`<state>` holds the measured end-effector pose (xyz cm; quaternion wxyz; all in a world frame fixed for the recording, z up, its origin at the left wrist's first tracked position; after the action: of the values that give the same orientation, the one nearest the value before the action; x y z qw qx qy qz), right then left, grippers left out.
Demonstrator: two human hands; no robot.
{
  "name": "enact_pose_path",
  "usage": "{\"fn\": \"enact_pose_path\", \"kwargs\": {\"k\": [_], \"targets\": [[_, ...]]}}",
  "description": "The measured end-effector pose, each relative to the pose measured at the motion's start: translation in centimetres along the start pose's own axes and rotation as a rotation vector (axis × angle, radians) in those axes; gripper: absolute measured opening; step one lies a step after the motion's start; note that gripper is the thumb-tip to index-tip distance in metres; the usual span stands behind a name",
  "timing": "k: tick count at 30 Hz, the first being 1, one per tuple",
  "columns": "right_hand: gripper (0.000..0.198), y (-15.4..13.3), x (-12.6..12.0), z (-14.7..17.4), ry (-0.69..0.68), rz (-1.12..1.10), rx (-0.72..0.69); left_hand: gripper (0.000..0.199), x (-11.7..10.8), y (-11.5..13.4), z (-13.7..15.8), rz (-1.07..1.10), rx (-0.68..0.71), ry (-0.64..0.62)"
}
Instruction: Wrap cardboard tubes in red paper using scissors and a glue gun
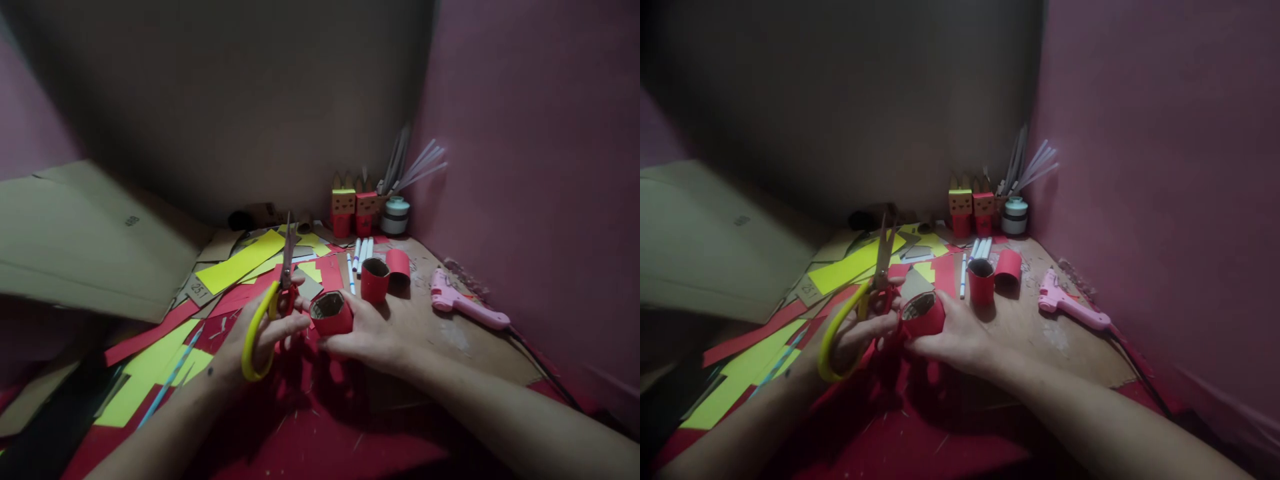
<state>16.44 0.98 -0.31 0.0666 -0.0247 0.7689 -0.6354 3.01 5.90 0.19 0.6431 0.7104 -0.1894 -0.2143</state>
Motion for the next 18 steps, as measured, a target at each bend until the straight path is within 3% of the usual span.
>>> {"fn": "enact_pose_path", "kwargs": {"k": [4,8,14,18], "targets": [[0.038,0.3,0.3,0.1,0.005,0.047,-0.024,0.057,0.2,-0.4,0.6,-0.082,-0.079,0.030],[0.037,0.3,-0.3,0.2,0.035,0.102,0.032,0.051,-1.1,0.3,1.0,-0.199,-0.139,0.097],[0.033,-1.0,-2.2,0.5,0.140,0.151,0.120,0.044,-3.6,2.3,1.9,-0.515,-0.028,-0.090],[0.032,-2.1,-2.8,0.7,0.158,0.134,0.110,0.044,-3.3,2.3,2.1,-0.652,-0.010,-0.189]]}}
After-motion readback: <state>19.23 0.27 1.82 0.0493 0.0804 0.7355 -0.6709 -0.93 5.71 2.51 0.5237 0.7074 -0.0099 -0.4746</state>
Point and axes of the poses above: each hand's wrist, its own z-axis away from the middle knuckle, its own x-axis out of the palm, y = z × x, the point moved 6 cm from there along -z, towards the middle knuckle
